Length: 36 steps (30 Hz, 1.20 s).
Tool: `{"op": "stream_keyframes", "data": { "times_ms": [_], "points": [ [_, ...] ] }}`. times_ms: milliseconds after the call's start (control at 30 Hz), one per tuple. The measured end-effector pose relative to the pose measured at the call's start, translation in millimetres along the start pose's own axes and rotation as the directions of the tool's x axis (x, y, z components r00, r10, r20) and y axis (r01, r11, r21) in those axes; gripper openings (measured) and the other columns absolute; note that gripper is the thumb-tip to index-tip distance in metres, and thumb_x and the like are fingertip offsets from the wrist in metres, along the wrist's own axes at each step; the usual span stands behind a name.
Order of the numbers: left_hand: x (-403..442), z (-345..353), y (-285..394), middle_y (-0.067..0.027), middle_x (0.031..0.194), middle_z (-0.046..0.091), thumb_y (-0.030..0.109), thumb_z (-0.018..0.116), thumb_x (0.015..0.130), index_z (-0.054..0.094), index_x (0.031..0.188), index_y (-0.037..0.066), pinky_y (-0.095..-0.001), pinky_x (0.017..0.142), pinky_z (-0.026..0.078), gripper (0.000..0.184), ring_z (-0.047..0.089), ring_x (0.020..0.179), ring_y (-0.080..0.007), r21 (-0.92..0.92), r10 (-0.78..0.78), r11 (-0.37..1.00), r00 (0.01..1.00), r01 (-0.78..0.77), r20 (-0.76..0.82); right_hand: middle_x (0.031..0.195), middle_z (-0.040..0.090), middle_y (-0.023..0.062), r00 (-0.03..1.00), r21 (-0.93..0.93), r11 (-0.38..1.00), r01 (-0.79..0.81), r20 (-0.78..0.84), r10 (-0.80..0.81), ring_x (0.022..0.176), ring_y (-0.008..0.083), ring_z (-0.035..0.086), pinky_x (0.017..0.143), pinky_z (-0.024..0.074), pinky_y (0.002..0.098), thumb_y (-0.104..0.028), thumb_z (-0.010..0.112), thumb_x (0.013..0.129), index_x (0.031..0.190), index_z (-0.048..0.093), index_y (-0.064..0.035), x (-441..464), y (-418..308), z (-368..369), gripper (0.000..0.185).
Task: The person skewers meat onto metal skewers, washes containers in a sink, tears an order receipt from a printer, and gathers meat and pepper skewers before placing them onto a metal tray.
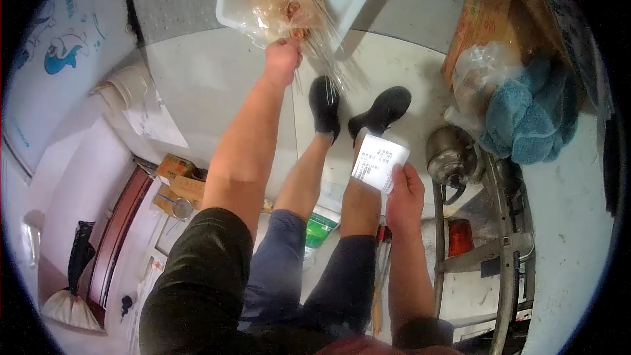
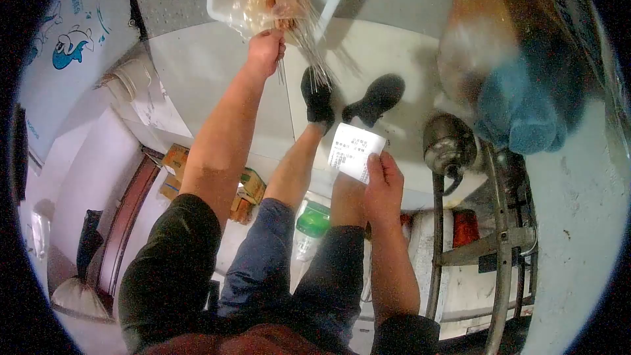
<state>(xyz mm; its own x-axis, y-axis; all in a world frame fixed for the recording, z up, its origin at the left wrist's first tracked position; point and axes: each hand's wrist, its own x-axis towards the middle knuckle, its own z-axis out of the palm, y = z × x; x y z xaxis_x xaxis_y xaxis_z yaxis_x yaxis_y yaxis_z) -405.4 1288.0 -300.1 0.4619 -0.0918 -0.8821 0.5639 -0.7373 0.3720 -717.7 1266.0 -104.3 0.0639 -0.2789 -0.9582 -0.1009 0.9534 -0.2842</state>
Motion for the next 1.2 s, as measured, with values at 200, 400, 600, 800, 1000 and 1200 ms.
{"op": "stream_keyframes", "data": {
  "times_ms": [200, 400, 600, 800, 1000, 1200],
  "points": [
    [-18.3, 23.9, 21.2, -0.0069, 0.064, 0.057, 0.013, 0.058, 0.078, 0.059, 0.082, -0.001, -0.0284, 0.042, 0.037, 0.015, 0.053, 0.050, -0.0154, 0.434, 0.056, 0.901, 0.992, 0.000, -0.115, 0.093, 0.061, 0.0048, 1.000, 0.017, 1.000, 0.003, -0.002, -0.003, 0.083, 0.0097, 0.052, 0.076, 0.0421, 0.0226, -0.014, 0.048, 0.094, 0.101, 0.057, 0.0045, -0.2, 4.2, -3.0, 0.022],
    [-6.9, 17.2, 17.2, -0.0082, 0.061, 0.056, 0.011, 0.059, 0.078, 0.059, 0.077, -0.002, -0.0292, 0.039, 0.035, 0.013, 0.052, 0.047, -0.0164, 0.418, 0.039, 0.908, 0.996, -0.002, -0.082, 0.092, 0.060, 0.0038, 1.000, 0.038, 0.999, -0.002, -0.017, 0.003, 0.083, 0.0091, 0.051, 0.076, 0.0420, 0.0225, -0.014, 0.048, 0.094, 0.099, 0.058, 0.0039, -6.1, -6.1, 2.2, 0.021],
    [5.5, 17.1, 20.5, -0.0116, 0.061, 0.059, 0.008, 0.056, 0.077, 0.062, 0.077, -0.003, -0.0304, 0.047, 0.045, 0.012, 0.058, 0.049, -0.0200, 0.582, 0.077, 0.812, 0.997, -0.047, -0.026, 0.092, 0.061, 0.0036, 1.000, 0.064, 0.998, 0.009, -0.010, -0.008, 0.083, 0.0088, 0.052, 0.077, 0.0420, 0.0230, -0.013, 0.049, 0.093, 0.099, 0.059, 0.0038, -3.9, -0.8, 0.2, 0.020],
    [42.7, 12.7, 1.4, -0.0122, 0.062, 0.062, 0.014, 0.057, 0.076, 0.064, 0.076, -0.001, -0.0300, 0.053, 0.050, 0.016, 0.063, 0.053, -0.0209, 0.821, 0.166, 0.560, 0.986, -0.111, 0.020, 0.095, 0.062, 0.0045, 1.000, 0.085, 0.996, 0.014, 0.009, -0.015, 0.085, 0.0086, 0.056, 0.077, 0.0438, 0.0229, -0.010, 0.047, 0.094, 0.101, 0.058, 0.0021, -3.6, -1.3, -0.7, 0.018],
    [10.7, 25.5, 22.0, -0.0149, 0.068, 0.060, 0.009, 0.057, 0.077, 0.059, 0.071, -0.002, -0.0334, 0.042, 0.044, 0.012, 0.056, 0.047, -0.0213, 0.513, 0.089, 0.855, 0.996, -0.076, 0.000, 0.090, 0.060, 0.0032, 1.000, 0.060, 0.998, -0.007, 0.005, 0.007, 0.082, 0.0084, 0.051, 0.076, 0.0413, 0.0230, -0.013, 0.048, 0.093, 0.096, 0.059, 0.0033, -5.3, -3.8, -0.8, 0.020],
    [28.5, 25.7, 19.9, -0.0054, 0.060, 0.050, 0.010, 0.056, 0.082, 0.052, 0.077, 0.007, -0.0281, 0.037, 0.029, 0.007, 0.045, 0.043, -0.0148, 0.525, -0.158, 0.843, 0.987, 0.114, 0.040, 0.090, 0.061, 0.0027, 1.000, 0.121, 0.993, -0.014, 0.005, 0.013, 0.080, 0.0077, 0.054, 0.073, 0.0431, 0.0223, -0.010, 0.046, 0.093, 0.095, 0.059, -0.0001, -7.4, -13.3, 5.0, 0.016]
  ]
}}
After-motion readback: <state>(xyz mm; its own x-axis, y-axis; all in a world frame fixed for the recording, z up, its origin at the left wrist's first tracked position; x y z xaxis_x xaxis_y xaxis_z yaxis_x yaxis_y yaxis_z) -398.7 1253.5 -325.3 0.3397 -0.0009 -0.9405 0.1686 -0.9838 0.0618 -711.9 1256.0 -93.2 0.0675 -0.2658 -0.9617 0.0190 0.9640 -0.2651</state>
